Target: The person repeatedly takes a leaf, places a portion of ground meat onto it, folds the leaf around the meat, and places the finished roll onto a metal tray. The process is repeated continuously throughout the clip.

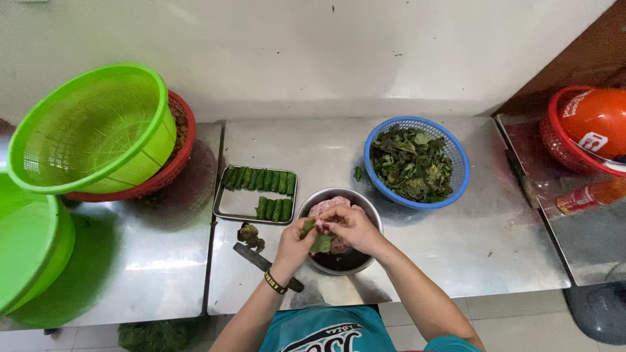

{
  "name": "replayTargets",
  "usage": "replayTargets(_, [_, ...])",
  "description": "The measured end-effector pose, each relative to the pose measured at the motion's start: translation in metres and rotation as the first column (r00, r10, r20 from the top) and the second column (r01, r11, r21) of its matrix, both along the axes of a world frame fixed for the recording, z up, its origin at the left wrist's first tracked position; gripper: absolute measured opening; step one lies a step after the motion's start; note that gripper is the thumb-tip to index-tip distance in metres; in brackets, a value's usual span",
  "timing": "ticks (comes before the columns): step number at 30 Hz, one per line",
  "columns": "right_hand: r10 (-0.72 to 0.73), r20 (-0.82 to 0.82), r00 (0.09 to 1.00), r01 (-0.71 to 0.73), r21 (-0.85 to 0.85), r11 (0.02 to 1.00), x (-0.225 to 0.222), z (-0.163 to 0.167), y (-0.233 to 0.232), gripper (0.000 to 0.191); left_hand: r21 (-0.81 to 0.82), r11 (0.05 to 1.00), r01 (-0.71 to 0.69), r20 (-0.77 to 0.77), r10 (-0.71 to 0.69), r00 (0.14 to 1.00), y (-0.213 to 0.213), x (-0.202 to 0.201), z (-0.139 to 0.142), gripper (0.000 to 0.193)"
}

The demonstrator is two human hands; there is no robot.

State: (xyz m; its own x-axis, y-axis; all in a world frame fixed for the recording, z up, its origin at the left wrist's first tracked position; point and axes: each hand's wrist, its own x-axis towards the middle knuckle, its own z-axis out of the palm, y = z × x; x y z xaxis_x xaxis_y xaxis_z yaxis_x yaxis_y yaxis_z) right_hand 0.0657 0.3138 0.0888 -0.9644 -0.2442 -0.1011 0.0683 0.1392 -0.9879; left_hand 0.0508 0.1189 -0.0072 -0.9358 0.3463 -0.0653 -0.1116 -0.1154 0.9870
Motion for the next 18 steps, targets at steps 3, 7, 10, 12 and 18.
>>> replayTargets(3, [0.023,-0.331,0.943,0.071,0.271,0.960,0.005,0.016,-0.004,0.010,0.075,0.996,0.037,0.036,-0.039,0.999,-0.005,0.003,0.002,0.026])
replayTargets(7, [0.029,-0.539,0.842,0.194,0.352,0.916,0.017,0.025,-0.015,0.012,0.141,0.989,0.047,0.100,-0.061,0.993,-0.007,0.001,0.004,0.026])
replayTargets(10, [0.088,-0.664,0.743,0.282,0.429,0.859,0.024,0.030,-0.019,0.016,0.148,0.987,0.066,0.128,-0.085,0.988,-0.007,-0.001,0.009,0.027])
replayTargets(12, [0.092,-0.740,0.667,0.338,0.410,0.847,0.028,0.032,-0.021,0.018,0.116,0.988,0.101,0.133,-0.116,0.984,-0.009,-0.001,0.016,0.029])
replayTargets(18, [0.009,-0.701,0.714,0.359,0.377,0.854,0.031,0.033,-0.025,0.012,0.142,0.986,0.088,0.050,-0.096,0.994,-0.006,0.005,0.037,0.037])
